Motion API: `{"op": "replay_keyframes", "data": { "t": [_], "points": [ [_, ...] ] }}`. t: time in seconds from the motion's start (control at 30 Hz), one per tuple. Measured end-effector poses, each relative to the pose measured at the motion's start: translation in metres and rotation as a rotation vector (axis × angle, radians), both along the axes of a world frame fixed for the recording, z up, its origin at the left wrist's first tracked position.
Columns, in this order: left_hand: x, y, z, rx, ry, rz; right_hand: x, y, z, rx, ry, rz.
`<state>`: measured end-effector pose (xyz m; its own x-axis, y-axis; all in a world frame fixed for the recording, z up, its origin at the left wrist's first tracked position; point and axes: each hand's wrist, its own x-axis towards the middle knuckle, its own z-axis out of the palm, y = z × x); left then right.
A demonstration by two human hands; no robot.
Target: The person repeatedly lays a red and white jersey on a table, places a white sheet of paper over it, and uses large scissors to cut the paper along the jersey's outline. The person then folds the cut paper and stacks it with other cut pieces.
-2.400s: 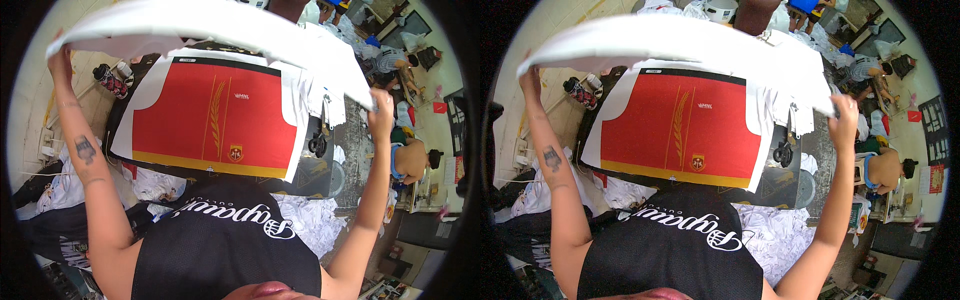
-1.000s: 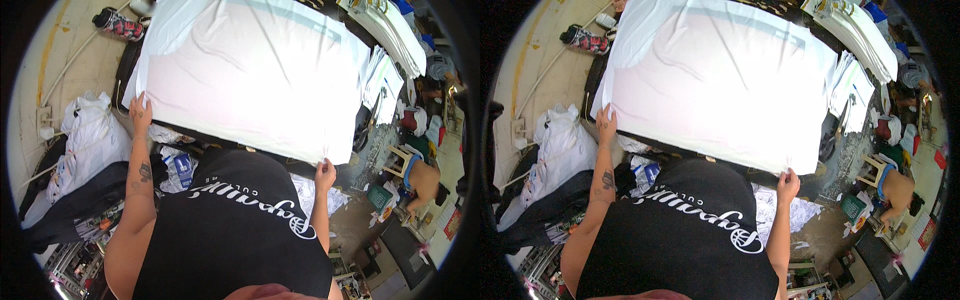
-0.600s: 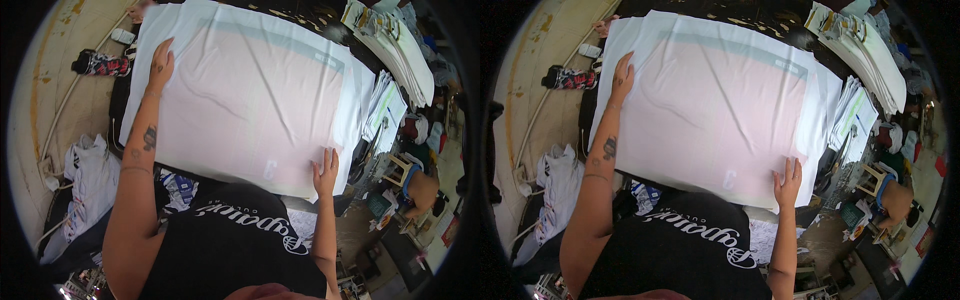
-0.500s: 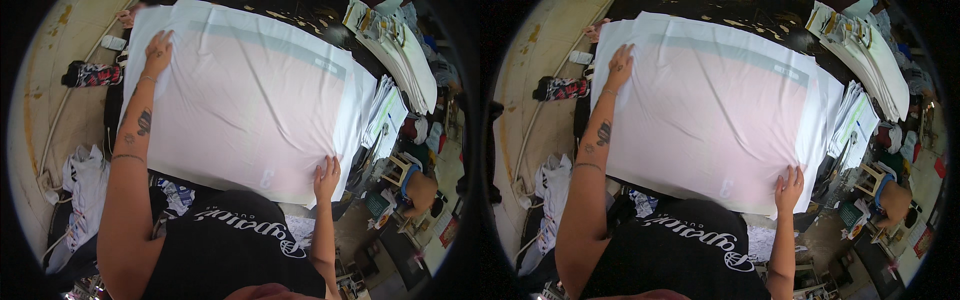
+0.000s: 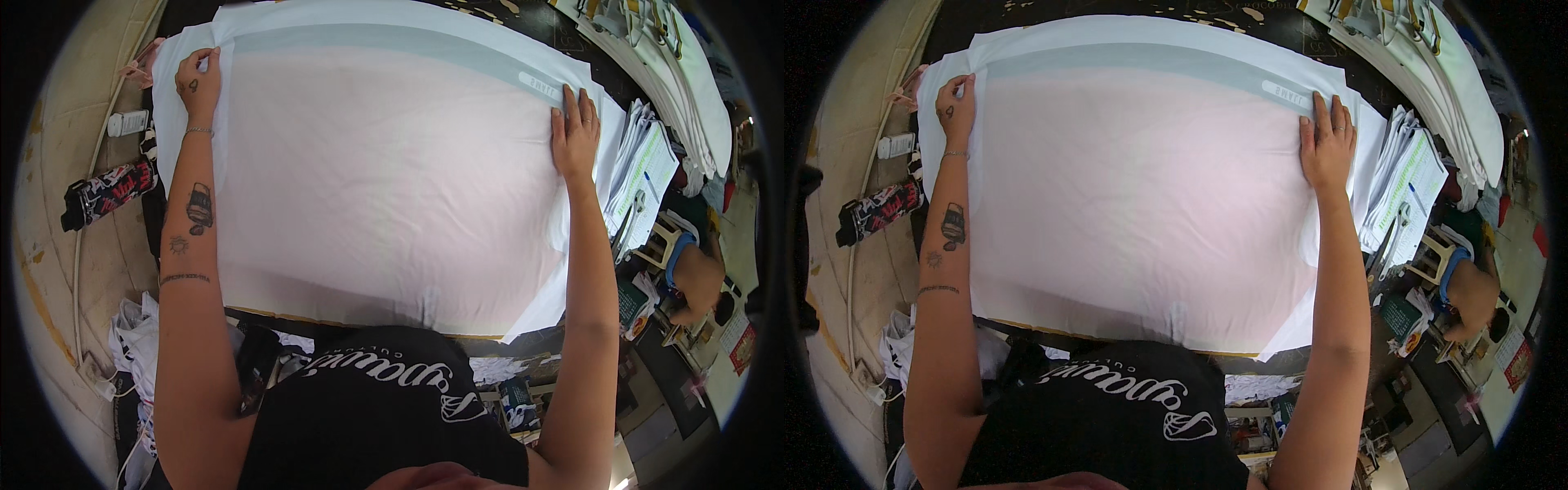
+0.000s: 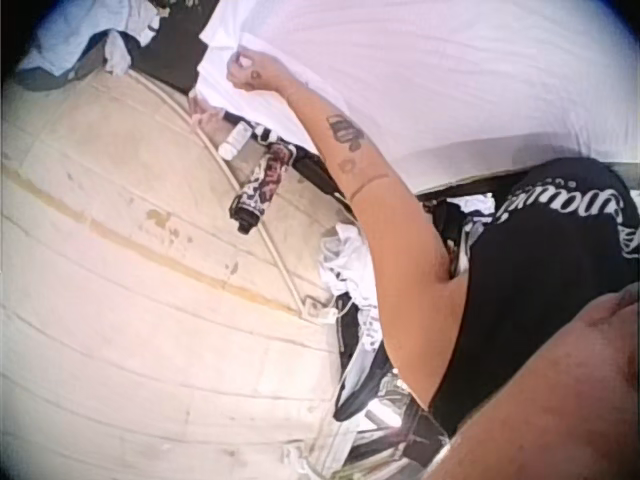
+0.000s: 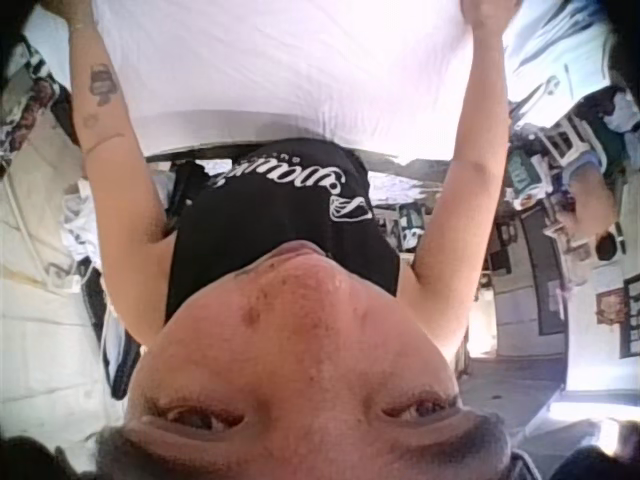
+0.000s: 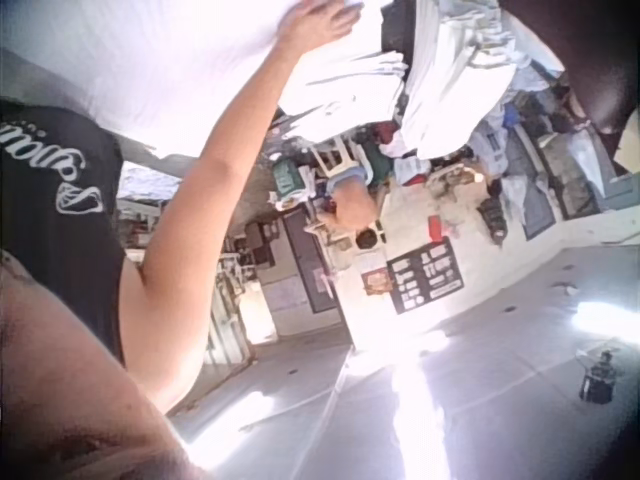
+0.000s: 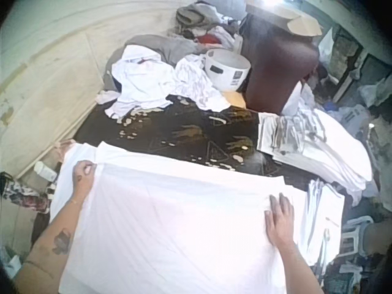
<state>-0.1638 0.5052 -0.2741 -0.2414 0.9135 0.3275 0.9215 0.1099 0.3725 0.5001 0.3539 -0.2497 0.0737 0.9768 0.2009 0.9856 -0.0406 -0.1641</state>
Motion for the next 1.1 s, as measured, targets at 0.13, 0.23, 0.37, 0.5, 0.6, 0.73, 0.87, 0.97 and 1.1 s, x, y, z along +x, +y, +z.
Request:
{"op": "replay_keyframes", "data": {
  "t": [0.13, 0.23, 0.37, 0.5, 0.6, 0.73, 0.87, 0.97, 1.1],
  "points": [
    [-0.003, 0.006, -0.007, -0.033, 0.288, 0.022, 0.007, -0.004, -0.006, -0.014, -0.045, 0.038],
    [-0.009, -0.001, 0.001, 0.062, 0.183, -0.190, 0.016, -0.026, 0.010, 0.036, -0.011, 0.086],
    [-0.016, -0.099, 0.033, 0.078, -0.012, -0.335, 0.019, -0.158, 0.044, -0.020, 0.087, 0.006],
    [-0.015, -0.317, 0.040, 0.092, 0.083, -0.173, -0.021, -0.381, 0.056, -0.103, 0.104, -0.141],
    [-0.034, -0.450, 0.026, -0.154, 0.275, -0.047, -0.031, -0.471, 0.061, -0.313, 0.020, -0.269],
    [-0.081, -0.493, 0.017, -0.343, 0.186, 0.158, 0.018, -0.451, 0.068, -0.031, 0.053, -0.297],
    [-0.072, -0.432, 0.036, -0.406, 0.184, 0.309, 0.094, -0.390, 0.050, 0.005, 0.115, -0.368],
    [0.019, -0.380, 0.053, -0.113, -0.062, -0.093, 0.121, -0.386, 0.043, -0.273, 0.199, -0.363],
    [0.226, -0.376, 0.060, -0.029, -0.146, -0.775, 0.132, -0.426, 0.056, -0.467, 0.234, -0.376]
  ]
}}
